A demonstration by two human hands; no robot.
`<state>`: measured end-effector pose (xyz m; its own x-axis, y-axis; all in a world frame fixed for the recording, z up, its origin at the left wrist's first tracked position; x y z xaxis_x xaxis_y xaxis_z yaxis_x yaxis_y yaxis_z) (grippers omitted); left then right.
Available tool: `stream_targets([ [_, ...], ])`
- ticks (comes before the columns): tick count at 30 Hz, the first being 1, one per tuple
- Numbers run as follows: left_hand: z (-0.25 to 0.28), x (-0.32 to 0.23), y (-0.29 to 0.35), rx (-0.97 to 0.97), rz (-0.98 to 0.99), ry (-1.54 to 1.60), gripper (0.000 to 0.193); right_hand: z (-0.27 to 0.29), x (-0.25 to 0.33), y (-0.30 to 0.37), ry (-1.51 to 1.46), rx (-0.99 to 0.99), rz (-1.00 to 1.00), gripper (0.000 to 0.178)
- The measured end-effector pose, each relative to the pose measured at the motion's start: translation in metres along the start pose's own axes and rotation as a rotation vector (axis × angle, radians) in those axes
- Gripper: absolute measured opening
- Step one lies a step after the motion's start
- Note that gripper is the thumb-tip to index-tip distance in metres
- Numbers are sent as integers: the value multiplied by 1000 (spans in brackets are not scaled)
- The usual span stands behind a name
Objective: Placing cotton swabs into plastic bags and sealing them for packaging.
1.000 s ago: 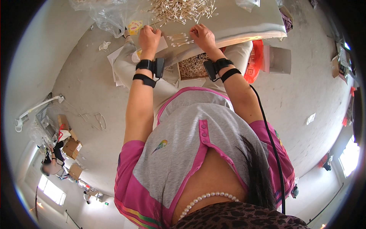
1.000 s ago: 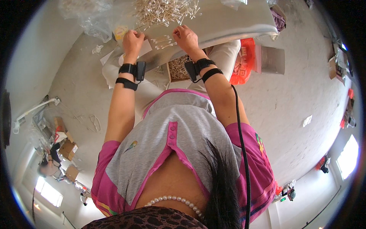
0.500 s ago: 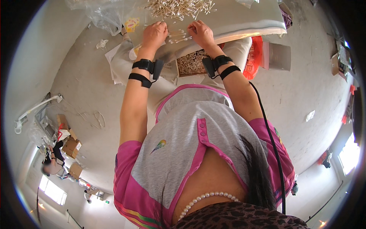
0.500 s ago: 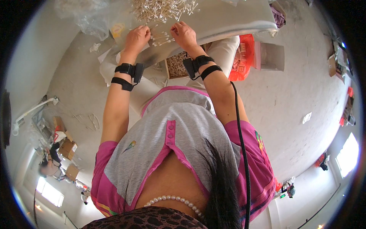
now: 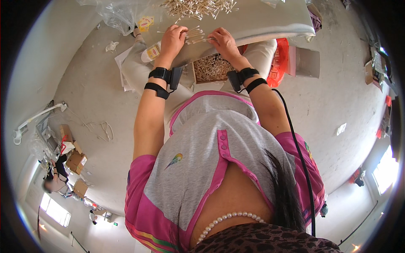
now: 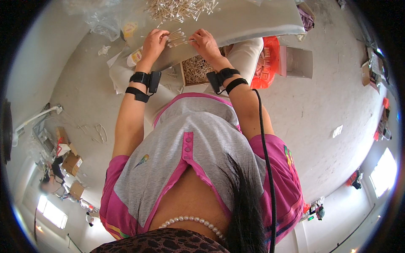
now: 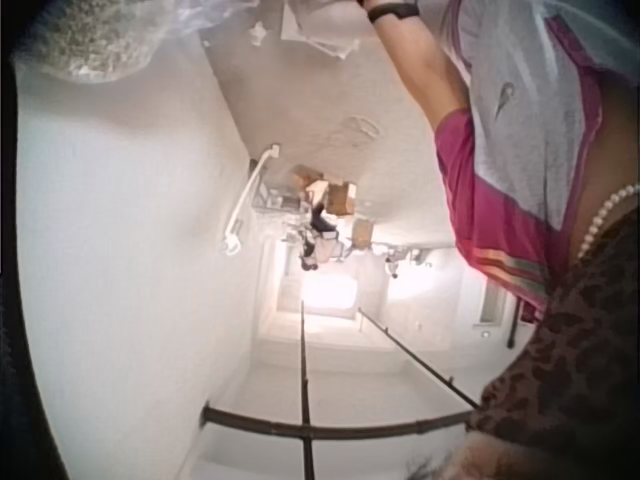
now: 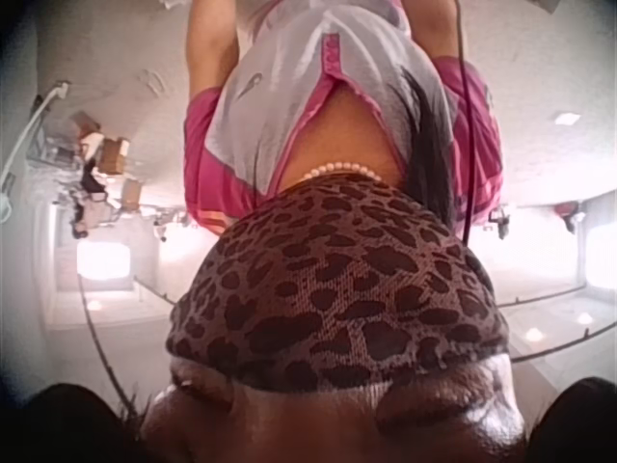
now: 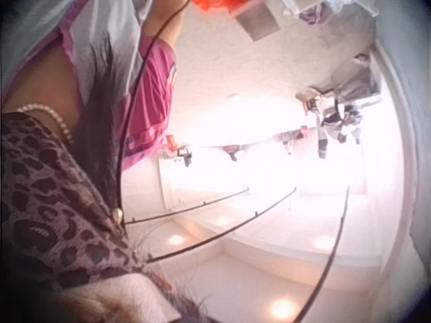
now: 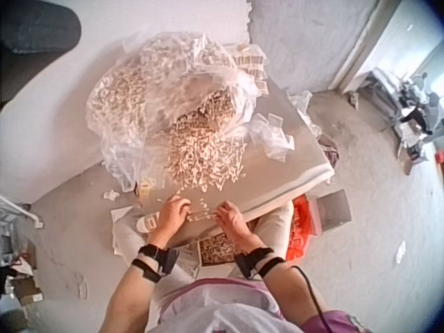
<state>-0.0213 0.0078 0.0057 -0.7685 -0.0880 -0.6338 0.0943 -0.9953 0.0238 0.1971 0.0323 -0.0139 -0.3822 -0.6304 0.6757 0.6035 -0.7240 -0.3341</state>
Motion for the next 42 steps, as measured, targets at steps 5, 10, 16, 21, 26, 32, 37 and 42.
stream_targets([
  [5,0,-17,16,-180,-51,-79,13,-3,0,1,59,-22,38,14],
  [10,-9,-24,26,-193,-22,-132,14,-8,2,-3,115,-25,77,11],
  [16,-14,-27,23,-169,-35,-226,13,-11,8,-1,182,-4,46,10],
  [21,-14,-25,19,-168,-144,-300,7,-13,9,0,211,3,41,10],
  [26,-14,-25,17,-142,-198,-342,5,-14,10,1,230,-7,57,10],
  [32,-13,-22,18,-87,-227,-340,5,-15,11,-2,238,26,64,11],
  [37,-10,-24,23,-105,-174,-221,10,-16,10,-1,292,42,90,12],
  [42,-8,-23,41,-129,-71,-129,22,-17,11,-2,294,69,83,11],
])
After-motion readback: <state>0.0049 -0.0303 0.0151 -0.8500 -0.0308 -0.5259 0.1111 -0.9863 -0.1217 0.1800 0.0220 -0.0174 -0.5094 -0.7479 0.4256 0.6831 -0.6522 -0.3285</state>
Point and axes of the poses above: each hand's wrist, its own y-axis away from the middle knuckle, its own z-axis out of the back of the hand, x = y × z, the point moved 4 cm from there along -y, towards the middle knuckle, and after that the axes turned 10 degrees about z, right-handed, at the moved point
